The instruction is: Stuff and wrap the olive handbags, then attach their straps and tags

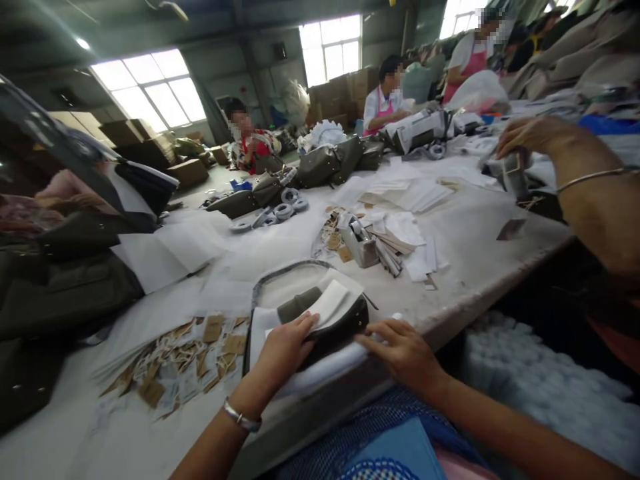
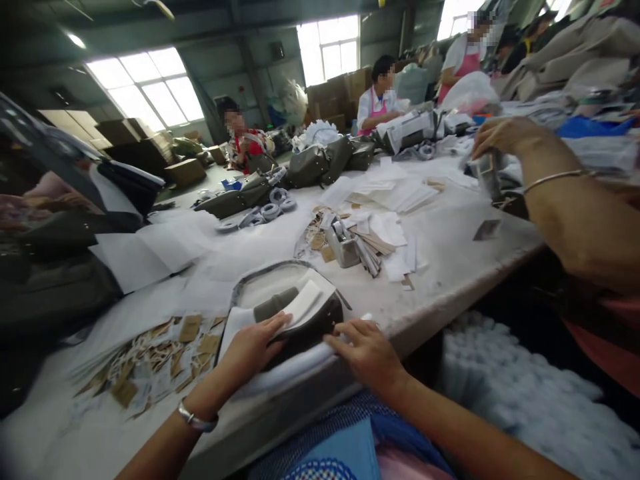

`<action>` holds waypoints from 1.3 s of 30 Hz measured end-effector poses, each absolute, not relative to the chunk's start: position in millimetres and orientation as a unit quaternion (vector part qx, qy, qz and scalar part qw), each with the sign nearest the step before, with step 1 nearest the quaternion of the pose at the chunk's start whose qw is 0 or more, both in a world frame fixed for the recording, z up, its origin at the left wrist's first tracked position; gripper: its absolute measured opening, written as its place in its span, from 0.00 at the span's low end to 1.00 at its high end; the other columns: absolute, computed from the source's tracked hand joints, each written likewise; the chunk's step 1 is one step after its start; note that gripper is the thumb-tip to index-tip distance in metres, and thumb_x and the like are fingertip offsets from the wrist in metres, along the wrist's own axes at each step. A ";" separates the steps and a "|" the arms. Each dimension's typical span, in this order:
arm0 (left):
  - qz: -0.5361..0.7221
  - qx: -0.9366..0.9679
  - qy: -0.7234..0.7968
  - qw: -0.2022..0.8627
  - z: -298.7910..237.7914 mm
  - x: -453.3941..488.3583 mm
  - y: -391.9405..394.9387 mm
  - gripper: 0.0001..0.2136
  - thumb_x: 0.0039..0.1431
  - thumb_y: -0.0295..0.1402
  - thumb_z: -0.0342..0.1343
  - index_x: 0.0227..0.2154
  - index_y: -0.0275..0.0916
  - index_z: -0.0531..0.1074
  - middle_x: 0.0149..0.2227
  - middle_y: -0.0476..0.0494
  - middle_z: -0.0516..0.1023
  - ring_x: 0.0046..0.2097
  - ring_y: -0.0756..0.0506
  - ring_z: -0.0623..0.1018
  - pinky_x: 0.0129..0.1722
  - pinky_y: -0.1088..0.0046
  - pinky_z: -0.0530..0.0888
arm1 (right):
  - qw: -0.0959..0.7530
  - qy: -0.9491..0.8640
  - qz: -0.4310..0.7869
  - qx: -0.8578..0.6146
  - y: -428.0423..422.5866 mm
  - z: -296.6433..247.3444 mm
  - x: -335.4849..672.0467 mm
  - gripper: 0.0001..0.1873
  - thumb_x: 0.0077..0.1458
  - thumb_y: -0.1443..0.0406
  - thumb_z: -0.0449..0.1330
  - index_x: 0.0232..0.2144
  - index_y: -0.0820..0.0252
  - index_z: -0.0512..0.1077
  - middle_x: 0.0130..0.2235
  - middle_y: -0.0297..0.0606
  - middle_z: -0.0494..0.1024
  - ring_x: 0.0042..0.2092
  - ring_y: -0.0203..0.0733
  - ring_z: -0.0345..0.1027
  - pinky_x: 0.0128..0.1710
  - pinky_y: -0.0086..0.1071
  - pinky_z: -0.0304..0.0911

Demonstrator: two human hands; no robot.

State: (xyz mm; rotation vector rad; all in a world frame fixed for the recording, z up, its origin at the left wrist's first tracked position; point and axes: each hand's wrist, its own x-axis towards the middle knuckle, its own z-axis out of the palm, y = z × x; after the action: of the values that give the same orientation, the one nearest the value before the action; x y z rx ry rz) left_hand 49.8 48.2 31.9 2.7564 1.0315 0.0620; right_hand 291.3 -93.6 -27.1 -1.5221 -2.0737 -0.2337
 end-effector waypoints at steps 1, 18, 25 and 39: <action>0.027 0.932 0.347 0.102 32.2 49.6 48.1 0.24 0.59 0.28 0.59 0.59 0.45 0.68 0.61 0.42 0.71 0.55 0.38 0.78 0.53 0.62 0.77 | 0.279 -0.770 -0.109 -0.564 -82.8 -28.8 281.1 0.19 0.63 0.71 0.53 0.51 0.53 0.77 0.45 0.44 0.78 0.44 0.49 0.69 0.44 0.41 0.64; 0.138 0.926 0.349 -0.042 -41.0 43.8 18.9 0.29 0.62 0.20 0.48 0.66 0.39 0.55 0.65 0.31 0.64 0.65 0.37 0.67 0.60 0.54 0.71 | 0.352 -0.813 0.017 -0.464 -48.2 -29.3 295.2 0.26 0.65 0.73 0.53 0.61 0.44 0.67 0.57 0.36 0.76 0.58 0.44 0.68 0.63 0.45 0.59; 0.128 0.908 0.394 -0.071 -32.4 61.9 1.8 0.34 0.57 0.15 0.48 0.66 0.48 0.57 0.65 0.31 0.65 0.64 0.35 0.68 0.58 0.51 0.71 | 0.294 -0.840 0.078 -0.448 -14.4 -41.8 312.6 0.29 0.65 0.75 0.51 0.62 0.43 0.65 0.60 0.33 0.72 0.62 0.44 0.63 0.67 0.50 0.51; 0.208 0.892 0.372 -0.150 -70.4 72.2 7.9 0.35 0.63 0.17 0.41 0.69 0.48 0.44 0.65 0.47 0.64 0.65 0.39 0.66 0.61 0.51 0.67 | 0.544 -0.550 0.174 -0.609 -61.4 -58.4 311.5 0.21 0.62 0.63 0.60 0.57 0.46 0.71 0.60 0.38 0.71 0.63 0.50 0.61 0.65 0.50 0.55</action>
State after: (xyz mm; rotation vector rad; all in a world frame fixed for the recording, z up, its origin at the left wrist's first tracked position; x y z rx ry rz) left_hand 72.2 7.9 -70.4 3.1065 1.2966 0.7232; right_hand 311.5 -61.4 -58.4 -1.4451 -1.3051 0.4120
